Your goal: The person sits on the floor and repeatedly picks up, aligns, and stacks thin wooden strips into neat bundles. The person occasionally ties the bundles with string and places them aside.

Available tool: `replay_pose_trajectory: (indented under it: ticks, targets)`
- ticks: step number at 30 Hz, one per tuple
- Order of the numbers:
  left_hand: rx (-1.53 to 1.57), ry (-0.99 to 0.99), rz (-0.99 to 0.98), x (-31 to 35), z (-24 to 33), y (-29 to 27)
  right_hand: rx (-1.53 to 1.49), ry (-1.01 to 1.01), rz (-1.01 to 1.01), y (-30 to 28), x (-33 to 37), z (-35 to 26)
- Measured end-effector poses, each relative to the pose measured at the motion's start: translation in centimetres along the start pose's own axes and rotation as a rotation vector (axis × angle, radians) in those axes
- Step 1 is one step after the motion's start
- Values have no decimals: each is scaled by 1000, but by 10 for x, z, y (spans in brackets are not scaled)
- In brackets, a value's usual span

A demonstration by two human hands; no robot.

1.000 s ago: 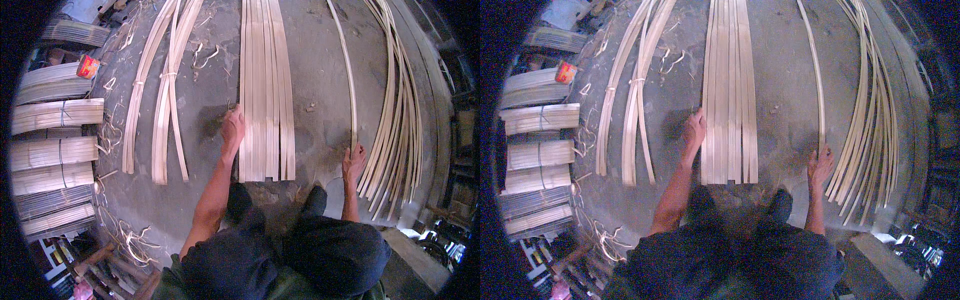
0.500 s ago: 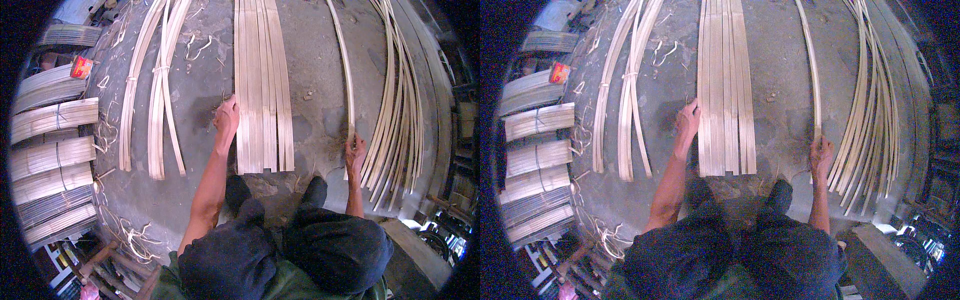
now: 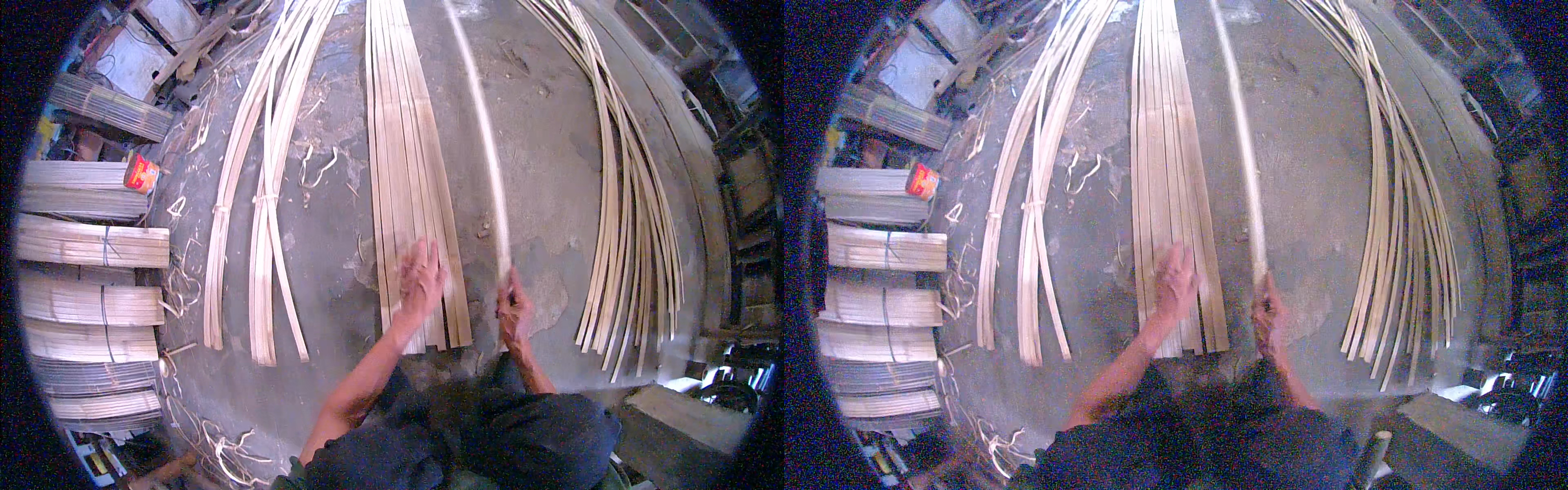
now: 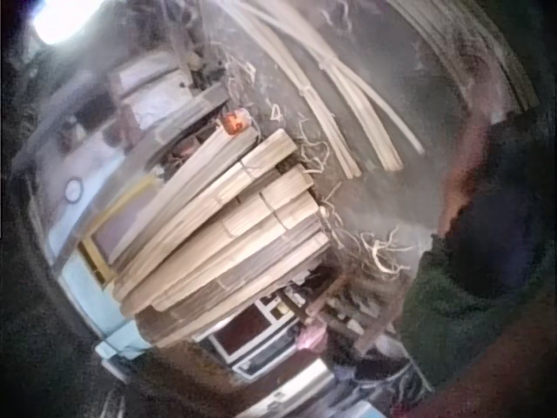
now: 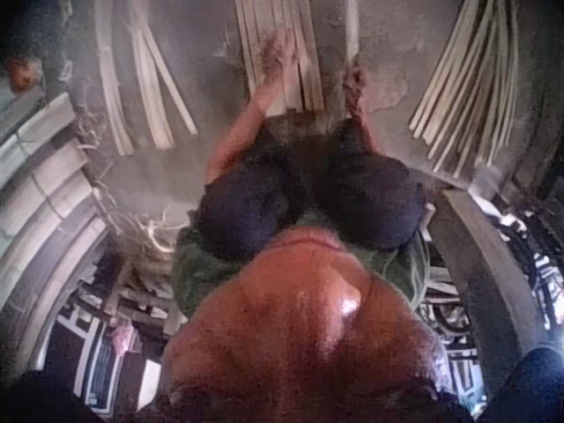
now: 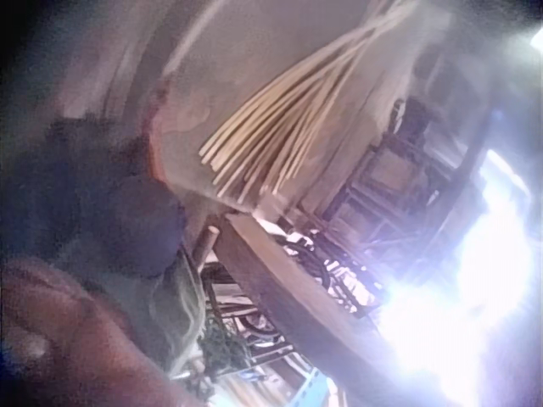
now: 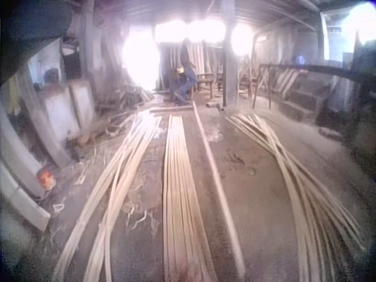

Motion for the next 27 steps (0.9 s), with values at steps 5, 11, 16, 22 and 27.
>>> replay_pose_trajectory:
  ticks: [5,11,16,22,27]
  targets:
    - [-137,65,-248,18,34,38,44,24,-133,47,6,-9]
    - [-220,109,-303,23,30,46,13,13,-187,69,8,-23]
    - [-219,94,-329,25,27,49,-35,-40,-210,70,7,-31]
    - [-174,88,-308,24,29,46,222,-79,-238,61,6,-19]
    - [-123,94,-297,22,35,50,-72,-4,-199,55,0,16]
Point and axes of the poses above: each hand's wrist, its own x-axis away from the middle knuckle, its own y-axis out of the palm, z = x × y, the point moved 10 cm from there along -x, towards the middle knuckle, and after that the axes turned 7 degrees about x, right-handed, at the moved point
